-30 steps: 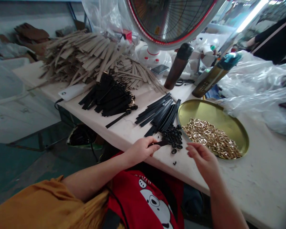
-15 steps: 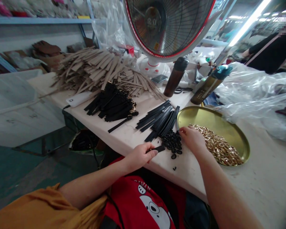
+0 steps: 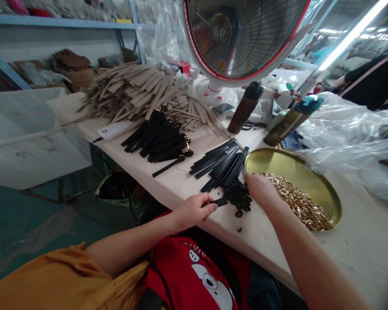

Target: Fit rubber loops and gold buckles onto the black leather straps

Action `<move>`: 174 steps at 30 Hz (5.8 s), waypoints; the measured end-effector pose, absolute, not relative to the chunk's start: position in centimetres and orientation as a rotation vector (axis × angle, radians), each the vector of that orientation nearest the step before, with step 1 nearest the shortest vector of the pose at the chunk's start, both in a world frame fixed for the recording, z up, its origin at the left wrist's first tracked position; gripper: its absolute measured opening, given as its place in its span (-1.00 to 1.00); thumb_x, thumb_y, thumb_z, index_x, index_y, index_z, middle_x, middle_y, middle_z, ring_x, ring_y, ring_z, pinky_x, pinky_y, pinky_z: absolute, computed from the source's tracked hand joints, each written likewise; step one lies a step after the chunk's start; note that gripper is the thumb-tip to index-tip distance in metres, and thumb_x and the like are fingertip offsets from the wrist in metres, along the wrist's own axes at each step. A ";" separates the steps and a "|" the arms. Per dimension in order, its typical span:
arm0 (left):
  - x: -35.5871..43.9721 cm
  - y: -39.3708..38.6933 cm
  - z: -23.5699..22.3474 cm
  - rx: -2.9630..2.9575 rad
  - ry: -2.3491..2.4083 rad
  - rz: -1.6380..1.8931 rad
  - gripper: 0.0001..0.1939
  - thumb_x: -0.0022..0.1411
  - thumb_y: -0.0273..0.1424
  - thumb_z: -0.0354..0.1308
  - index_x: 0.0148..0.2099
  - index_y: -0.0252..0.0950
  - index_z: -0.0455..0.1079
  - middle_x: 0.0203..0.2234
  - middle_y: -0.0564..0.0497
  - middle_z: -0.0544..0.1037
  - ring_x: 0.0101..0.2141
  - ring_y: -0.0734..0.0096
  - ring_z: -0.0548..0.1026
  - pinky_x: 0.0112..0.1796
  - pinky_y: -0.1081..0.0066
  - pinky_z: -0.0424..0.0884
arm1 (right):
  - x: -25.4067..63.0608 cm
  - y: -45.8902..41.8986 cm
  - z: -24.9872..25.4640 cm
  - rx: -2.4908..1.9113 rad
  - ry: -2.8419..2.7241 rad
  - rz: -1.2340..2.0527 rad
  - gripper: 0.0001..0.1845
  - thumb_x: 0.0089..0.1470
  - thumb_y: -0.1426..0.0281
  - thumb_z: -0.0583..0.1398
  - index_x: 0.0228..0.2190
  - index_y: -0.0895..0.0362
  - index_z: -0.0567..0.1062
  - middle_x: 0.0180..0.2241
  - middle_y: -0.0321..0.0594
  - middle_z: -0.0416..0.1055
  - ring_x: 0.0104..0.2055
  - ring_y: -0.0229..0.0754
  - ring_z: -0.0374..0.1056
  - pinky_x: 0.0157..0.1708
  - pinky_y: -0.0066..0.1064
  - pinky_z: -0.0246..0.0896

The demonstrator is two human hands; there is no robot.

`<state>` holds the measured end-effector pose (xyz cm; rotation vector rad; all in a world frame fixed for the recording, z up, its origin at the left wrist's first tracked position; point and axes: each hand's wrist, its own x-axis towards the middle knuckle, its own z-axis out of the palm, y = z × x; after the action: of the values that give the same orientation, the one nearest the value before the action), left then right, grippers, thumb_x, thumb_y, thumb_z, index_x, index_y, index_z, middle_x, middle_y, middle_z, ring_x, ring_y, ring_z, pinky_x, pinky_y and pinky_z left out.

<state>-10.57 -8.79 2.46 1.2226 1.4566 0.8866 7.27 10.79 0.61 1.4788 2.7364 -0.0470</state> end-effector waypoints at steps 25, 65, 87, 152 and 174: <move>-10.6 -6.0 3.5 1.469 1.480 0.735 -0.75 0.14 -0.29 -0.04 -0.36 -0.34 0.38 -0.64 0.14 0.28 -0.58 0.58 0.21 -0.55 0.57 0.10 | 6.6 0.1 0.7 1.830 2.448 -2.167 -0.67 -0.16 0.21 0.27 -0.30 0.10 0.52 -0.60 -0.31 0.40 -0.53 -0.27 0.27 -0.57 -0.46 0.12; -11.4 -9.7 4.8 1.548 1.530 0.640 -0.72 0.12 -0.21 0.05 -0.22 -0.31 0.37 -0.41 0.05 0.48 -0.39 0.44 0.39 -0.39 0.51 0.23 | 5.2 -5.3 0.5 1.745 1.506 -3.039 -0.71 -0.18 0.19 0.28 -0.49 0.14 0.39 -0.52 -0.33 0.34 -0.52 -0.33 0.24 -0.47 -0.48 0.22; -10.6 -9.7 1.5 0.807 1.231 0.749 -0.75 0.02 -0.43 0.14 -0.21 -0.41 0.31 -0.50 0.00 0.50 -0.54 0.54 0.44 -0.41 0.49 0.32 | 5.4 -6.1 -0.4 1.859 2.827 -1.424 -0.78 0.05 0.22 0.05 -0.37 0.12 0.32 -0.54 -0.27 0.35 -0.54 -0.22 0.29 -0.51 -0.42 0.16; -11.4 -10.0 3.5 1.325 1.197 0.287 -0.85 0.16 -0.42 -0.07 -0.41 -0.30 0.29 -0.64 0.16 0.37 -0.63 0.63 0.28 -0.56 0.62 0.20 | 7.3 -7.2 -1.5 1.570 2.891 -1.672 -0.75 0.03 0.20 0.07 -0.28 0.06 0.39 -0.45 -0.23 0.41 -0.44 -0.17 0.33 -0.45 -0.40 0.23; -10.3 -9.2 3.2 1.398 1.199 0.306 -0.79 0.13 -0.30 -0.01 -0.40 -0.35 0.31 -0.64 0.11 0.36 -0.62 0.58 0.29 -0.58 0.57 0.15 | 6.9 -7.2 -1.2 1.716 2.945 -1.616 -0.79 0.10 0.31 0.02 -0.24 0.10 0.34 -0.36 -0.20 0.36 -0.37 -0.21 0.29 -0.41 -0.42 0.19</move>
<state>-10.33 -9.15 3.20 1.3976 1.1991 0.3058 6.87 -7.23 -1.23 1.7165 2.9447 -1.6155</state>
